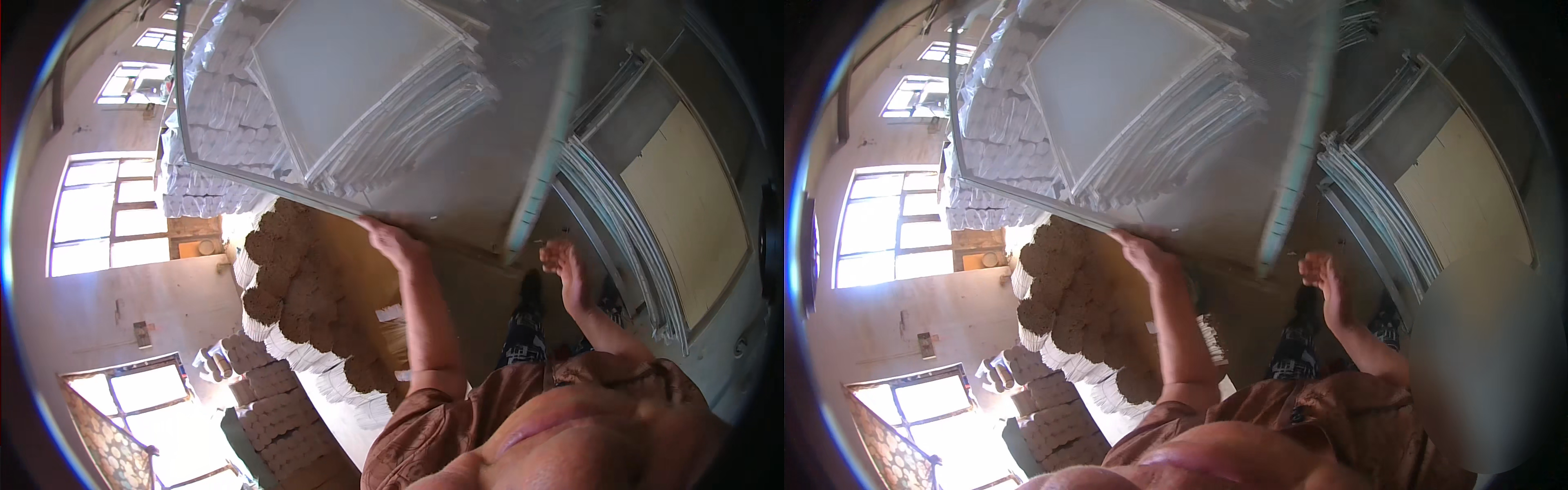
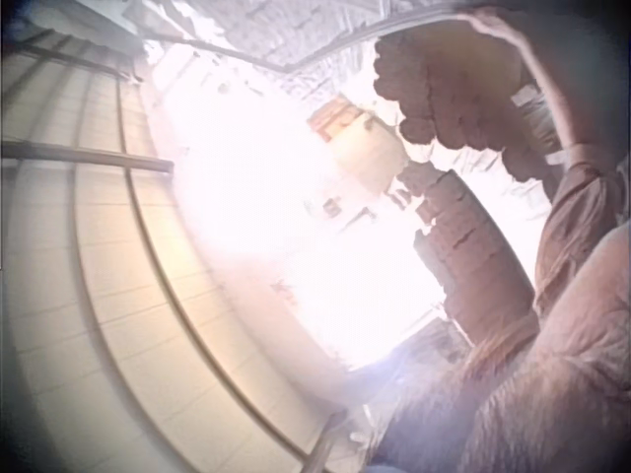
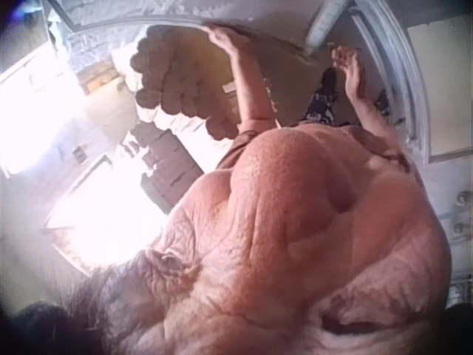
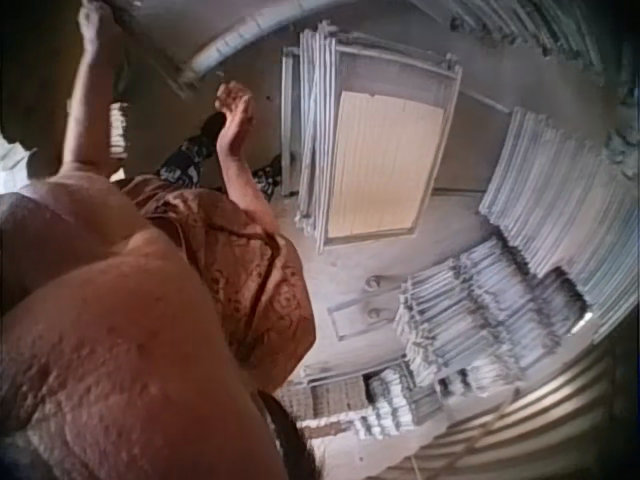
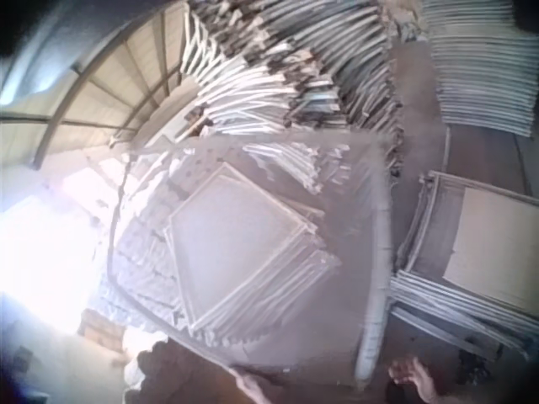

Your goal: The person lifts mesh frames, gathers sticks from the screens by hand, aligns and stacks them on a table, and secures the bundled sticks with rubber bands.

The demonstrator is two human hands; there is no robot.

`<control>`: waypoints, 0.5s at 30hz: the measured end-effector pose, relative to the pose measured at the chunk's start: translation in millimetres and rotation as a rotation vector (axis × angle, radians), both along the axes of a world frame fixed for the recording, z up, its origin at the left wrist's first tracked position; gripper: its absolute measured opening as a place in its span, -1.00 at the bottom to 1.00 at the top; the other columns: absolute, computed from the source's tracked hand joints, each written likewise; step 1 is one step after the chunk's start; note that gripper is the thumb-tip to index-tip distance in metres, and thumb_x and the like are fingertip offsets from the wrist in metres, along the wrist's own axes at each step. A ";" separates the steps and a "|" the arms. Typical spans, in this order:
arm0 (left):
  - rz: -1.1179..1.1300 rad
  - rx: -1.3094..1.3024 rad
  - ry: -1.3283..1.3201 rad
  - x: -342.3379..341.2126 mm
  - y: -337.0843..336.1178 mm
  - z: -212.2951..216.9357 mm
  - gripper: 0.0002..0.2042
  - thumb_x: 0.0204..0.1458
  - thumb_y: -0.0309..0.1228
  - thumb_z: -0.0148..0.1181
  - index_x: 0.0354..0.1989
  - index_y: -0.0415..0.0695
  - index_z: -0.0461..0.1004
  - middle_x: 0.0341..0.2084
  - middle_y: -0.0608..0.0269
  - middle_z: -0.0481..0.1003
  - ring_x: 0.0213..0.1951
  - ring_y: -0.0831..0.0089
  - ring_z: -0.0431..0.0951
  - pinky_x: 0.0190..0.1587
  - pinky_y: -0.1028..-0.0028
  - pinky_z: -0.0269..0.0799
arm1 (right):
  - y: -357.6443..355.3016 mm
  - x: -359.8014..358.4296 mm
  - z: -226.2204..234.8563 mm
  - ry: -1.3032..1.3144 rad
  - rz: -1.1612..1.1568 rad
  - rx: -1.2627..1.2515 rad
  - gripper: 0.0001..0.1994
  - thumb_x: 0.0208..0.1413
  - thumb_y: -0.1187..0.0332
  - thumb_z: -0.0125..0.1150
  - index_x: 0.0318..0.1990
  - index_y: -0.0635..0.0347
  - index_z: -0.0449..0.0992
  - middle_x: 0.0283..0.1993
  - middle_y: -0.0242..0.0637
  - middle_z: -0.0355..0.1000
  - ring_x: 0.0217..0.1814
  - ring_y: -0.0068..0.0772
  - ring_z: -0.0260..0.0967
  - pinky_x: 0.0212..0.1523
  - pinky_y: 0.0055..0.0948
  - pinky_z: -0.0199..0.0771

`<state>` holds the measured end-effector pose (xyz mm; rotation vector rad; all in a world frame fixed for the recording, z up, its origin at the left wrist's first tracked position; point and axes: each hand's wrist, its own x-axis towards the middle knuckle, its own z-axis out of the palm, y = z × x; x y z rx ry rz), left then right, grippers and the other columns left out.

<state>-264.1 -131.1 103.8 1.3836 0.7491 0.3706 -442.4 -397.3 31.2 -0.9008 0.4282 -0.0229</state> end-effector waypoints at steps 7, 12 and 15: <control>-0.071 -0.099 -0.185 128.9 165.6 33.5 -0.48 0.21 0.21 -0.14 -0.55 -0.01 0.22 -0.77 0.38 0.20 -0.73 0.46 0.23 -0.68 0.45 0.17 | -13.5 -40.2 -23.0 0.214 0.263 -0.332 -0.55 0.30 -0.05 -0.09 -0.02 0.19 0.41 -0.17 -0.26 0.48 -0.15 -0.47 0.45 -0.18 -0.47 0.45; -0.296 -0.090 -0.242 246.2 228.9 71.8 -0.39 0.18 0.28 -0.21 -0.43 -0.11 0.37 -0.68 0.23 0.37 -0.65 0.33 0.37 -0.65 0.35 0.28 | -10.0 -29.2 -26.8 0.249 0.240 -0.378 -0.57 0.30 -0.02 -0.08 0.00 0.18 0.40 -0.17 -0.27 0.48 -0.18 -0.47 0.45 -0.21 -0.48 0.46; -0.285 -0.110 -0.143 291.8 255.3 79.6 -0.33 0.22 0.21 -0.23 0.19 -0.18 0.19 -0.04 -0.08 0.45 -0.16 0.05 0.55 -0.06 0.14 0.53 | -0.9 -21.6 -25.0 0.244 0.206 -0.337 -0.58 0.33 0.02 -0.11 0.05 0.19 0.38 -0.16 -0.26 0.48 -0.19 -0.49 0.45 -0.23 -0.51 0.47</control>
